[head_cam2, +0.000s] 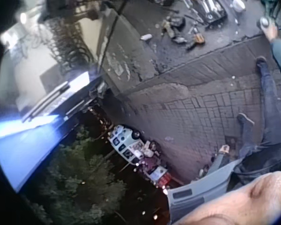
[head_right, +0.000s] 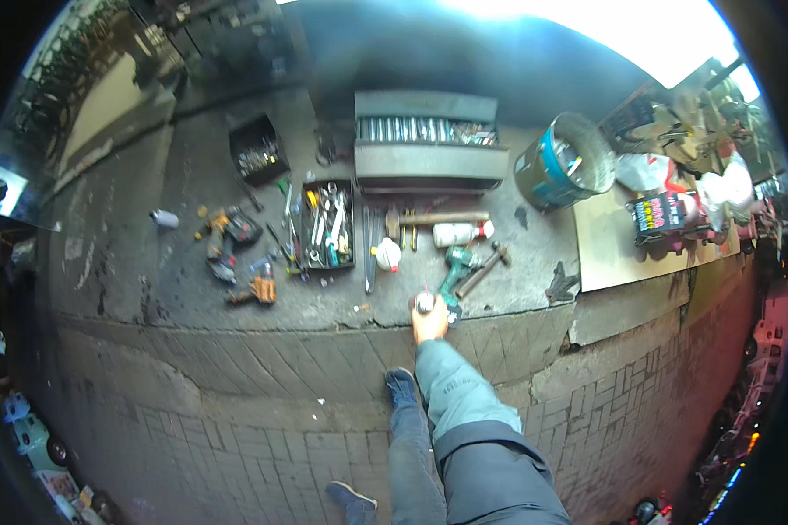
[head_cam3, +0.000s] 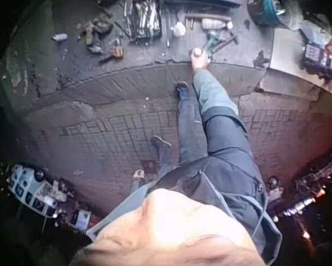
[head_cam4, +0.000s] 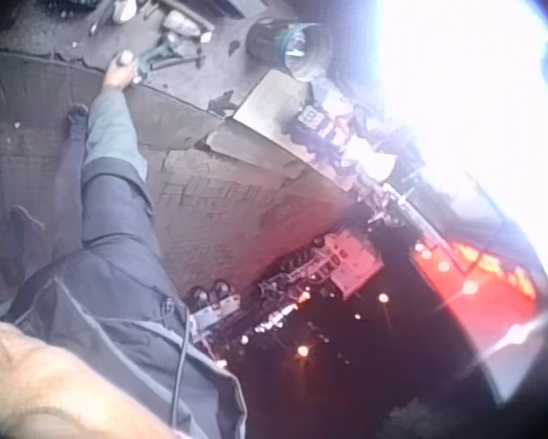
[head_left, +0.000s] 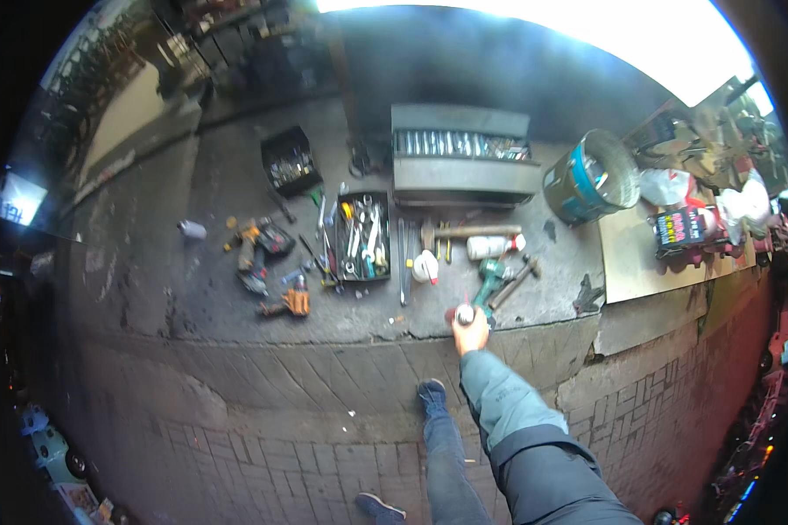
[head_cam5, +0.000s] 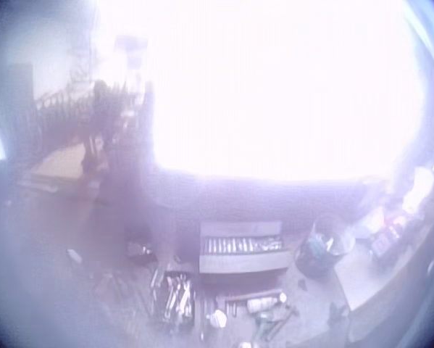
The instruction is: The person repairs a green electric scooter on a sidewalk at night. They use a cordless drill and wrench to remove and reattach bolts on the rear suspension and frame, retrieve a bolt from a parts bin, and apply lubricant to the mechanism.
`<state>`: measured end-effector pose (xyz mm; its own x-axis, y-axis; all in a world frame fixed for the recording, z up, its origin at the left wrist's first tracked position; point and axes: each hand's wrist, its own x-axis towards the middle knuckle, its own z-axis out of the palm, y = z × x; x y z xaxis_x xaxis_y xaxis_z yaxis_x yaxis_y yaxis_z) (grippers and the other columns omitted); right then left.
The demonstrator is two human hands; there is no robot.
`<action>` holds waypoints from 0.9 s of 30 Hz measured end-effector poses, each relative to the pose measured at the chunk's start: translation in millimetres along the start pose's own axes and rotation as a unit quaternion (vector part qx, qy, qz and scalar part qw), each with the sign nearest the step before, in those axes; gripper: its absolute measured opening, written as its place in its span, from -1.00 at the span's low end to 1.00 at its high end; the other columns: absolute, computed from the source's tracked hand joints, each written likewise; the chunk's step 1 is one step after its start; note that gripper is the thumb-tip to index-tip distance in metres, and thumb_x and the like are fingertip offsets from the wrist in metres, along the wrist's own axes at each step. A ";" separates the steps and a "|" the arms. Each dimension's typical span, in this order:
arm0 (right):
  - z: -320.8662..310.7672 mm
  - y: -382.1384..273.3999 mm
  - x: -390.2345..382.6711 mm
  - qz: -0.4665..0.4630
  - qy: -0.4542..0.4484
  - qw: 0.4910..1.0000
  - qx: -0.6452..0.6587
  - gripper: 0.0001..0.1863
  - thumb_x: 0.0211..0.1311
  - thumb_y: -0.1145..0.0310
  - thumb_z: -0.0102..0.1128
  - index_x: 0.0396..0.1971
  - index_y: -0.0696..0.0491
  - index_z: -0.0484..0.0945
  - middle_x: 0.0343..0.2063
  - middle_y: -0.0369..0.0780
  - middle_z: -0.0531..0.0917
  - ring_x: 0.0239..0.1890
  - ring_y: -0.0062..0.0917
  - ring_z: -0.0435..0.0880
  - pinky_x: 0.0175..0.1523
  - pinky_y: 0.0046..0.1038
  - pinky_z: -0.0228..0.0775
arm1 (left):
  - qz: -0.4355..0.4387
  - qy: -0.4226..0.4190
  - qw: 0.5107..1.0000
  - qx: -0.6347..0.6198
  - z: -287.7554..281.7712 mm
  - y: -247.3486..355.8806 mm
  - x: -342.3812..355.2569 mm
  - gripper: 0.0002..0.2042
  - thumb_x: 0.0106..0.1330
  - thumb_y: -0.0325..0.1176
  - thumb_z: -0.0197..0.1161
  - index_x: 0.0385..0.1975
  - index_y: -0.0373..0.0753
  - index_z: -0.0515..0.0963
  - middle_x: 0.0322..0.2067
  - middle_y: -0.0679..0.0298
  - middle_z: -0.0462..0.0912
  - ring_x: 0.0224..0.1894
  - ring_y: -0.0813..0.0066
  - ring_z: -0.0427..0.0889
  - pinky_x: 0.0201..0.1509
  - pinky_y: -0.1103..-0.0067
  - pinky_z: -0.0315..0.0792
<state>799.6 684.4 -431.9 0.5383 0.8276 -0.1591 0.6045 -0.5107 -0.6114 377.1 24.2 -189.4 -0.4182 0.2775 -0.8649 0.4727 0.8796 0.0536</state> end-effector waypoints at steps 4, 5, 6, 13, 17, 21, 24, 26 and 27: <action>53.7 0.2 77.3 -0.089 0.042 0.995 -0.012 -0.30 -0.14 0.41 0.46 0.10 0.15 0.41 -0.04 0.03 0.56 0.05 -0.09 0.54 0.17 -0.29 0.37 | -0.035 0.000 0.998 -0.051 13.9 42.4 -29.6 -0.69 0.24 -0.15 0.33 -0.12 -0.20 0.60 -0.27 0.19 0.71 -0.22 0.38 0.66 -0.06 0.42 0.54; 62.3 -0.5 89.6 -0.100 0.036 0.994 -0.015 -0.28 -0.15 0.41 0.48 0.11 0.15 0.40 -0.03 0.02 0.55 0.05 -0.08 0.54 0.17 -0.29 0.37 | -0.044 0.003 0.996 -0.072 15.5 54.7 -33.2 -0.69 0.24 -0.16 0.33 -0.12 -0.20 0.60 -0.27 0.20 0.71 -0.23 0.39 0.66 -0.06 0.43 0.54; 68.7 -0.8 99.0 -0.076 0.021 0.996 -0.030 -0.27 -0.16 0.40 0.49 0.12 0.15 0.40 -0.03 0.02 0.54 0.05 -0.08 0.53 0.17 -0.29 0.37 | -0.050 0.005 0.995 -0.090 17.2 66.9 -35.2 -0.70 0.25 -0.16 0.33 -0.12 -0.20 0.60 -0.28 0.20 0.70 -0.23 0.40 0.66 -0.07 0.43 0.54; 64.2 18.7 79.2 -0.065 0.019 0.996 -0.060 -0.11 -0.18 0.20 0.52 0.20 0.20 0.30 0.05 0.09 0.52 0.07 -0.04 0.52 0.22 -0.25 0.35 | -0.045 0.033 0.975 -0.217 48.4 119.3 -58.4 -0.73 0.28 -0.23 0.32 -0.12 -0.22 0.59 -0.28 0.25 0.69 -0.26 0.47 0.63 -0.11 0.48 0.54; 32.0 29.7 -8.1 -0.038 -0.179 0.965 -0.190 -0.64 -0.09 0.36 0.26 -0.19 0.08 0.56 -0.38 0.01 0.69 -0.24 -0.08 0.69 -0.01 -0.21 0.53 | -0.013 0.081 0.933 -0.350 88.5 117.1 -71.1 -0.74 0.31 -0.27 0.31 -0.10 -0.24 0.57 -0.30 0.26 0.67 -0.27 0.51 0.60 -0.14 0.52 0.53; -9.4 18.8 -128.7 -0.041 -0.541 0.782 -0.306 -0.66 -0.03 0.16 0.30 -0.23 -0.03 0.73 -0.42 -0.11 0.74 -0.33 -0.27 0.75 -0.11 -0.34 0.59 | 0.036 0.114 0.932 -0.343 128.7 103.8 -81.6 -0.73 0.30 -0.27 0.30 -0.08 -0.24 0.56 -0.28 0.25 0.68 -0.26 0.48 0.61 -0.13 0.51 0.54; -46.0 4.2 -214.1 -0.227 -0.616 0.673 -0.340 -0.55 0.03 -0.04 0.26 -0.27 0.04 0.70 -0.34 -0.09 0.73 -0.22 -0.29 0.72 -0.06 -0.29 0.56 | 0.017 0.140 0.907 -0.396 149.4 90.1 -93.8 -0.75 0.30 -0.27 0.30 -0.08 -0.21 0.58 -0.25 0.21 0.69 -0.22 0.44 0.63 -0.08 0.50 0.53; -58.2 -6.1 -261.0 -0.315 -0.595 0.638 -0.373 -0.53 0.05 -0.05 0.23 -0.27 0.07 0.69 -0.28 -0.07 0.72 -0.17 -0.24 0.70 -0.09 -0.26 0.55 | 0.001 0.181 0.865 -0.469 158.7 75.7 -102.5 -0.75 0.29 -0.27 0.31 -0.08 -0.17 0.59 -0.22 0.19 0.69 -0.20 0.44 0.63 -0.06 0.50 0.53; -61.1 -9.6 -276.8 -0.309 -0.623 0.604 -0.389 -0.52 0.06 -0.05 0.22 -0.25 0.08 0.69 -0.25 -0.06 0.72 -0.14 -0.23 0.69 -0.06 -0.26 0.53 | -0.073 0.117 0.866 -0.480 162.1 56.3 -115.0 -0.65 0.28 -0.14 0.30 -0.01 -0.17 0.56 -0.19 0.16 0.67 -0.14 0.29 0.63 -0.02 0.35 0.53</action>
<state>680.7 446.0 -334.6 -0.4984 0.2017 -0.8432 0.8176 0.4330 -0.3797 577.5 -20.8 -167.8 -0.6181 0.1078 -0.7787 -0.4145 0.7969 0.4394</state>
